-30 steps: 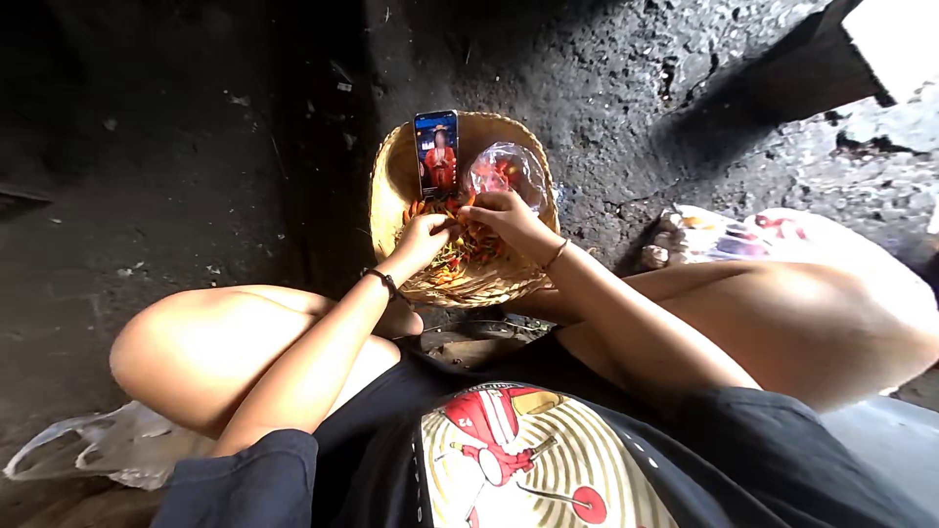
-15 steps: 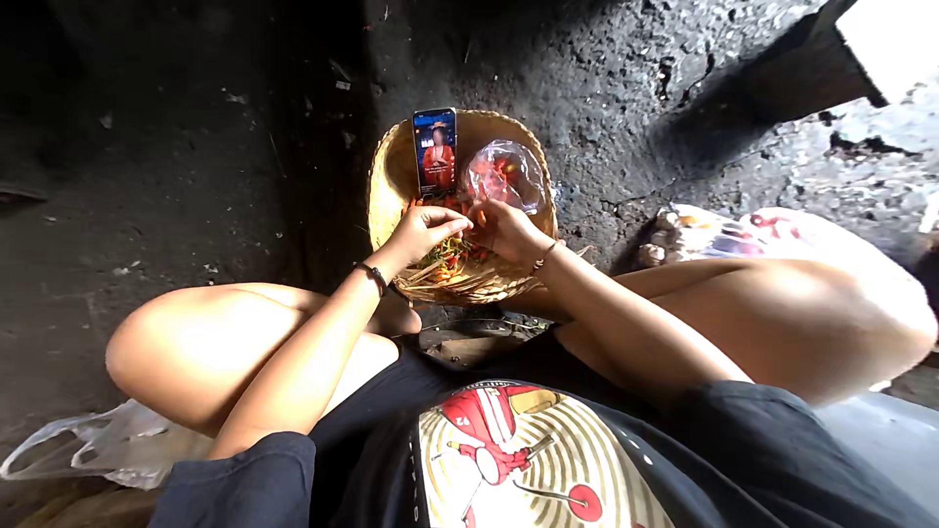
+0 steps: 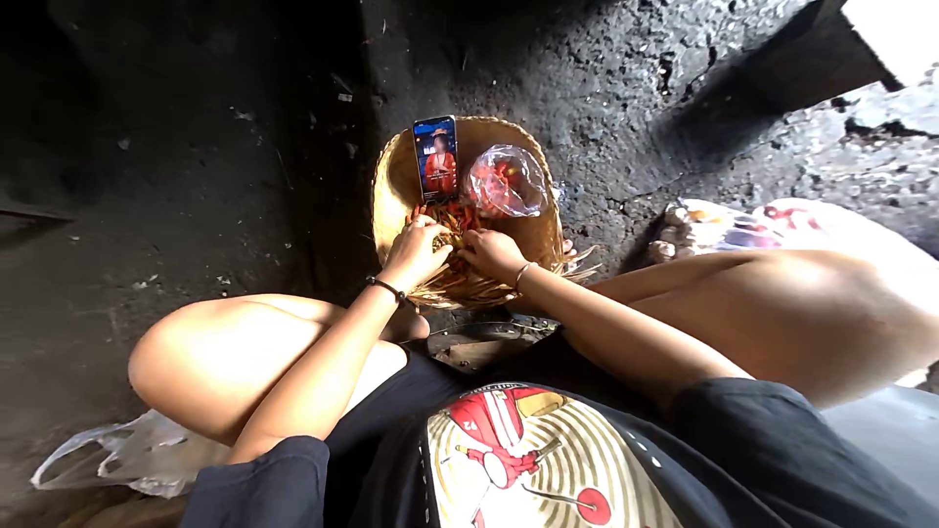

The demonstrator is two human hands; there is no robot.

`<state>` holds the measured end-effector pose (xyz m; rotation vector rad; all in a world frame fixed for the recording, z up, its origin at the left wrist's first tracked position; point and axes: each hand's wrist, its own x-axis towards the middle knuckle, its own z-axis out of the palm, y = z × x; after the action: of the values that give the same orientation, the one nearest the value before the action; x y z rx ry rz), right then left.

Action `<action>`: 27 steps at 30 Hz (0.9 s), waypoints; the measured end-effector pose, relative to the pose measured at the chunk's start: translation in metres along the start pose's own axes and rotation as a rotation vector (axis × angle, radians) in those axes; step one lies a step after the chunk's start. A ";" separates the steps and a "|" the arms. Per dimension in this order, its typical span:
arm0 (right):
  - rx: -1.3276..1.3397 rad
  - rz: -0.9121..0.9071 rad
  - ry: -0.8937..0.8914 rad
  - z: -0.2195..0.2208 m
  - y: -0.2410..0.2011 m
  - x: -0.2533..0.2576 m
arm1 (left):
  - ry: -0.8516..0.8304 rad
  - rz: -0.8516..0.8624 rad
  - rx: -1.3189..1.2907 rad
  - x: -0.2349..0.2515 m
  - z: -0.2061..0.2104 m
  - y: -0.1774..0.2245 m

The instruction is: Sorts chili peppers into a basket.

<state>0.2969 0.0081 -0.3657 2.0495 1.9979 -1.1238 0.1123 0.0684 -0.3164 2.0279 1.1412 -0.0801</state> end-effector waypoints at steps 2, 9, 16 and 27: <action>0.012 0.019 0.010 0.002 0.000 0.000 | -0.023 0.002 0.003 0.002 0.002 -0.002; 0.168 0.015 0.006 0.003 0.007 0.005 | -0.043 0.031 -0.013 0.006 0.013 -0.005; 0.285 0.010 0.005 -0.018 0.003 0.000 | -0.020 0.037 -0.026 0.006 0.011 -0.009; 0.876 -0.011 0.001 -0.039 -0.013 -0.002 | -0.106 -0.082 -0.347 0.010 -0.002 -0.003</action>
<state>0.3030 0.0285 -0.3306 2.3229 1.6513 -2.2904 0.1152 0.0772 -0.3210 1.6532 1.0885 -0.0274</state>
